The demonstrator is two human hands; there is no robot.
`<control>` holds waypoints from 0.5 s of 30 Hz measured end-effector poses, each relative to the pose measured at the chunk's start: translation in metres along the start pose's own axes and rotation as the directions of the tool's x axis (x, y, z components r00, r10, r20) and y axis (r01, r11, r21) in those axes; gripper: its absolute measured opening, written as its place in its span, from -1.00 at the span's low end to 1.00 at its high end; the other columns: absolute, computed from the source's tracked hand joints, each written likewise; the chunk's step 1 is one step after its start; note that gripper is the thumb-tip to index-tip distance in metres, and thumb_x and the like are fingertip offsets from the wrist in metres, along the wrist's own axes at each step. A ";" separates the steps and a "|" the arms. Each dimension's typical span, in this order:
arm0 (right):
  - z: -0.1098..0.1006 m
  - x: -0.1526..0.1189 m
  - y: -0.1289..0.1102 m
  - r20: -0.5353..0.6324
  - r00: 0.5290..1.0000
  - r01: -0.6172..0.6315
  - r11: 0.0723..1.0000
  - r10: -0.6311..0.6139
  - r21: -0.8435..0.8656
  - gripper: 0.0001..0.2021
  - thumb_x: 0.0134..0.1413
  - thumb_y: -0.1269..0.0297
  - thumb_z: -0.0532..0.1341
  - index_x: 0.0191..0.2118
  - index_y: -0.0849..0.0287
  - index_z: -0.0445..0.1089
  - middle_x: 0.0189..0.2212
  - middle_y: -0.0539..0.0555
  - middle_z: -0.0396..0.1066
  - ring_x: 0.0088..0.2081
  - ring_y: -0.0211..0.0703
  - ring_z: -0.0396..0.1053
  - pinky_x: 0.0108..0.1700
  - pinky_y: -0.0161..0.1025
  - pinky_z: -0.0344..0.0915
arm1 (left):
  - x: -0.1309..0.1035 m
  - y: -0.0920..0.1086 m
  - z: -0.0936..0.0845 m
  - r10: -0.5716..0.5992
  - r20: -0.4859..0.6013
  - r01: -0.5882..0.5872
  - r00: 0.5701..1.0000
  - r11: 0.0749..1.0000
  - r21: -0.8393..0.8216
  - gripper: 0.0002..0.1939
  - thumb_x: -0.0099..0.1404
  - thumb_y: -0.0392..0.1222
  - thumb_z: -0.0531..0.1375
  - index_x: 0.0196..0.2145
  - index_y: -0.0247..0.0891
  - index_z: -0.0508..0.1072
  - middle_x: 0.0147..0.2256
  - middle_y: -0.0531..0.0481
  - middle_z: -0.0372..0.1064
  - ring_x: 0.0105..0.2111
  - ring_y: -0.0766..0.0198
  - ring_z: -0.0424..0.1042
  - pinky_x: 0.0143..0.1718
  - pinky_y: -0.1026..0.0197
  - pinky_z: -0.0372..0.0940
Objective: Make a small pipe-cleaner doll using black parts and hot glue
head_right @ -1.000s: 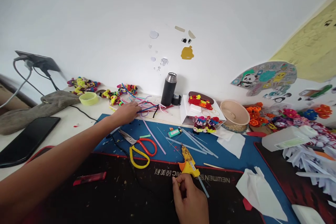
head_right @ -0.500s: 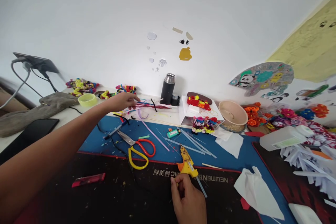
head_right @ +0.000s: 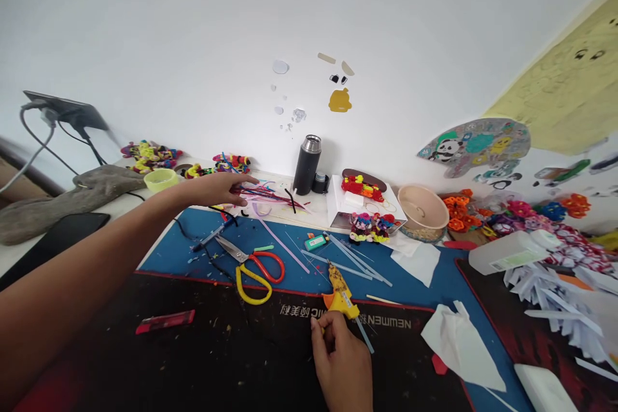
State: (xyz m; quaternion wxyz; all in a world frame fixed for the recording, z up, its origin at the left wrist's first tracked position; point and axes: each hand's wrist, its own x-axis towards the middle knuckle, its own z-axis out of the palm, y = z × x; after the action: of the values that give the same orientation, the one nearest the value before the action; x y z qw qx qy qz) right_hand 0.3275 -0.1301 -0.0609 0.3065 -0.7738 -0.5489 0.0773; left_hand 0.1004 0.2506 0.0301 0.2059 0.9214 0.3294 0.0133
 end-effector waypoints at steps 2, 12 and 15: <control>0.000 0.000 0.000 -0.004 1.000 -0.006 1.000 0.006 -0.004 -0.51 0.42 -0.21 0.05 -0.37 0.05 0.39 -0.64 -0.06 0.39 -0.65 -0.20 0.40 -0.58 -0.34 0.23 | -0.001 0.001 -0.001 -0.038 0.009 0.037 0.999 0.996 0.078 -0.43 0.34 0.07 0.18 0.24 -0.12 0.49 0.20 -0.13 0.52 0.12 -0.02 0.50 0.09 0.14 0.33; -0.002 0.000 -0.004 -0.012 1.000 -0.003 1.000 0.003 -0.006 -0.48 0.42 -0.24 0.04 -0.38 0.06 0.38 -0.65 -0.07 0.34 -0.66 -0.21 0.35 -0.57 -0.33 0.20 | -0.009 0.002 -0.008 -0.088 -0.101 0.102 0.991 0.985 0.142 -0.59 0.39 0.04 0.07 -0.03 -0.04 0.67 -0.07 -0.09 0.66 -0.03 0.00 0.54 -0.03 0.15 0.35; -0.002 -0.001 -0.004 -0.009 1.000 -0.002 1.000 0.001 -0.006 -0.49 0.42 -0.23 0.05 -0.38 0.06 0.37 -0.65 -0.07 0.34 -0.66 -0.22 0.34 -0.58 -0.34 0.18 | -0.012 0.005 -0.013 -0.124 -0.169 0.152 0.978 0.975 0.165 -0.60 0.37 -0.04 0.08 -0.05 -0.09 0.67 -0.08 -0.14 0.64 -0.03 -0.04 0.53 -0.02 0.11 0.34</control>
State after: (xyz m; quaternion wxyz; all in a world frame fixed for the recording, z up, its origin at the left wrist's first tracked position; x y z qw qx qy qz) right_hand 0.3254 -0.1310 -0.0572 0.3064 -0.7755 -0.5472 0.0723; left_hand 0.0923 0.2449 0.0455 0.0972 0.9069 0.4079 0.0423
